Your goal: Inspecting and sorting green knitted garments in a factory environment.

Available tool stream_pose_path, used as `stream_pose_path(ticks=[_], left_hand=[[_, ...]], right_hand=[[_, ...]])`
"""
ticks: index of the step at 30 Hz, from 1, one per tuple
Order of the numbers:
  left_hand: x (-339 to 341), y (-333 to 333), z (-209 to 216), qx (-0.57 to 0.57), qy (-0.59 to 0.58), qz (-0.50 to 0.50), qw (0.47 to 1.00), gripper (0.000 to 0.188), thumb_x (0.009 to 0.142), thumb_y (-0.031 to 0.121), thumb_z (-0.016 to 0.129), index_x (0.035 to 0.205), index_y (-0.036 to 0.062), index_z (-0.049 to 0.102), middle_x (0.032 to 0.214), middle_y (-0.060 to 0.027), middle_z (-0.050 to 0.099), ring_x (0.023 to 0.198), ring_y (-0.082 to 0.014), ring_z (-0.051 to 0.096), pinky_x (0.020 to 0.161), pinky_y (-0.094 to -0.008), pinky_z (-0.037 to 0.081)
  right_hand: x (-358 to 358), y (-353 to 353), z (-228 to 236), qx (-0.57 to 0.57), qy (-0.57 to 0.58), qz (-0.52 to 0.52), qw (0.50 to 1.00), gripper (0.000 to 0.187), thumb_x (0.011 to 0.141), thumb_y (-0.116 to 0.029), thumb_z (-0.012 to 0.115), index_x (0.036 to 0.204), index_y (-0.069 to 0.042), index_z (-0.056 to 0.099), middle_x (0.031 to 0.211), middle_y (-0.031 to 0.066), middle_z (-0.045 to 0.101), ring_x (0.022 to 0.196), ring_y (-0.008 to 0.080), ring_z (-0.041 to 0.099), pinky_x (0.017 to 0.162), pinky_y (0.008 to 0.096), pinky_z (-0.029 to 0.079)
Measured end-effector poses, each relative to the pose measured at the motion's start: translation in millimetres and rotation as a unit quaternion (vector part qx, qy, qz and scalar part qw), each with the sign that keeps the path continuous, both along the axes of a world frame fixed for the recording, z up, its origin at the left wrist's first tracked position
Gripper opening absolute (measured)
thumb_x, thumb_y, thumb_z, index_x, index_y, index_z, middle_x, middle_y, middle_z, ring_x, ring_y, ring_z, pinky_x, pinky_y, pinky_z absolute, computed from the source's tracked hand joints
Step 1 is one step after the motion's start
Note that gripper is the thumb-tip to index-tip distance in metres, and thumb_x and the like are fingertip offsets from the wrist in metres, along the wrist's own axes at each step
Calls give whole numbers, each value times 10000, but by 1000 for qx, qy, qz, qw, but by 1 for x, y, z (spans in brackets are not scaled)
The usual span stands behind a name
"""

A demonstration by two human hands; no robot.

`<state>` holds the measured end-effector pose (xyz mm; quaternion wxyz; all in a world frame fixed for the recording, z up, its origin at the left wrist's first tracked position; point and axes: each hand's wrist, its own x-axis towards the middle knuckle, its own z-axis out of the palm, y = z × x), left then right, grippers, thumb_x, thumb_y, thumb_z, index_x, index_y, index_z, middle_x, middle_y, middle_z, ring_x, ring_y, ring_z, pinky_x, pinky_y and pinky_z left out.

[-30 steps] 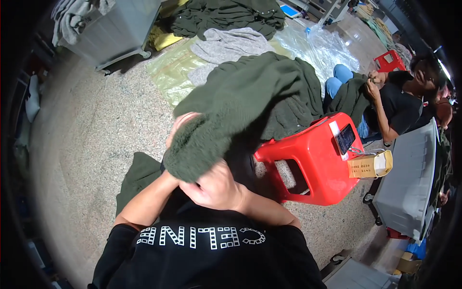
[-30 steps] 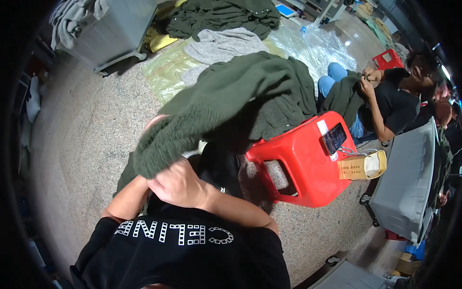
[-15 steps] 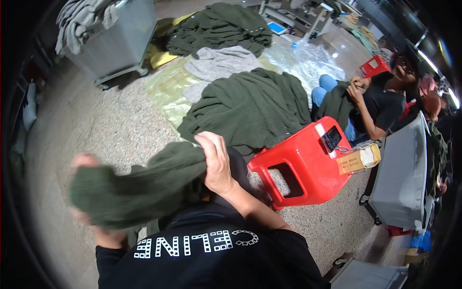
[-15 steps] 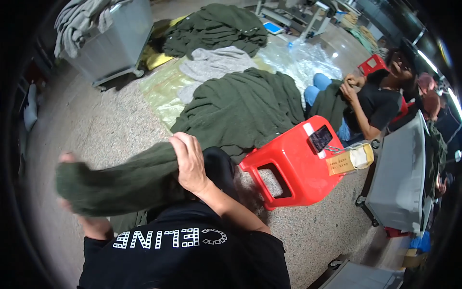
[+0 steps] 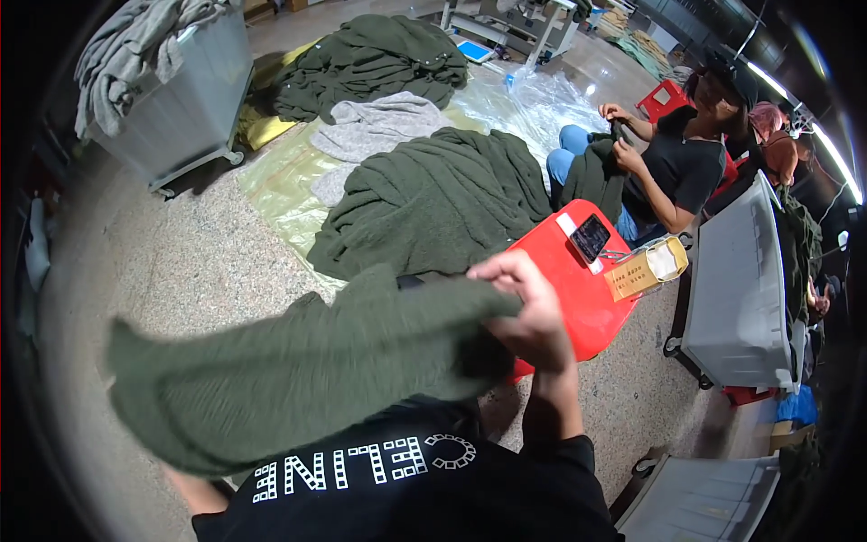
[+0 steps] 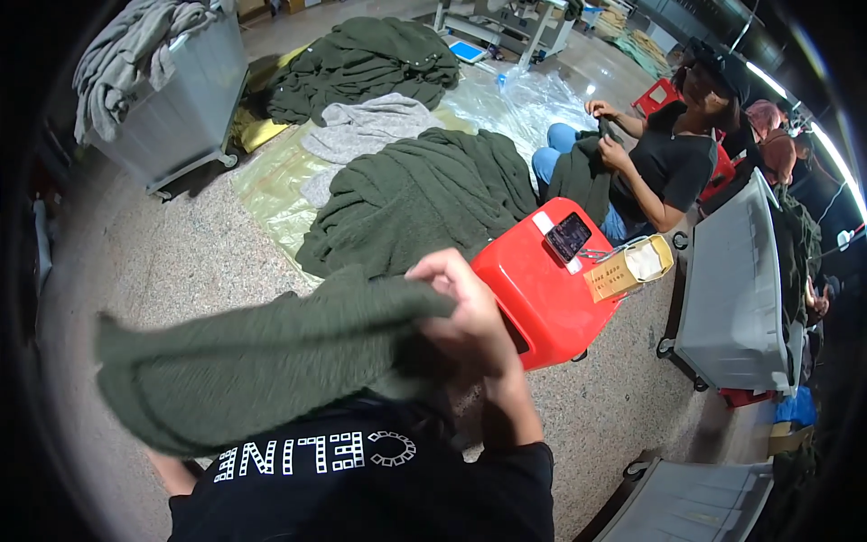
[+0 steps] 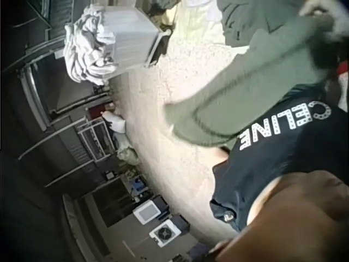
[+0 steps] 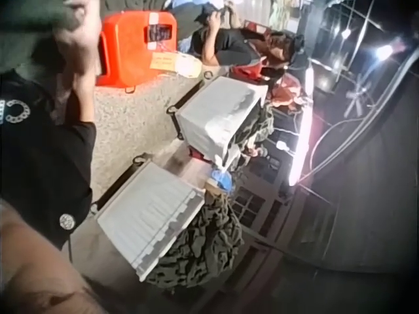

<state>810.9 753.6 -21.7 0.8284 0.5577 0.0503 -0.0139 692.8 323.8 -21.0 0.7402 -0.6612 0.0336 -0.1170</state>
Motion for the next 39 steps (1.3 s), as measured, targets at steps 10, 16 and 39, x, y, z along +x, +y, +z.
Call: stream_pose_path(ticks=[10,16,39], left_hand=[[33,43,-120,281,121,5,952,251,756,-1,460,964,-3,601,917,-150,609,801,-296,573,762,-360,458],[46,60,-111,375,75,-85,920,181,750,-53,555,912,20,591,762,-15,601,681,-112,557,638,-240,457],[28,-169,-85,325,42,-287,900,57,779,19,652,787,15,596,690,32,572,584,-32,505,566,-177,417]], right_hand=[[41,-39,-132,-153,236,-104,954,208,659,22,650,835,-21,548,778,77,620,701,167,601,651,275,460],[24,-66,-122,243,146,101,954,319,707,94,602,996,-15,519,961,71,599,892,168,588,843,309,463],[55,66,-44,-340,-28,38,939,313,722,69,527,1025,-7,547,944,65,598,893,169,577,779,270,449]])
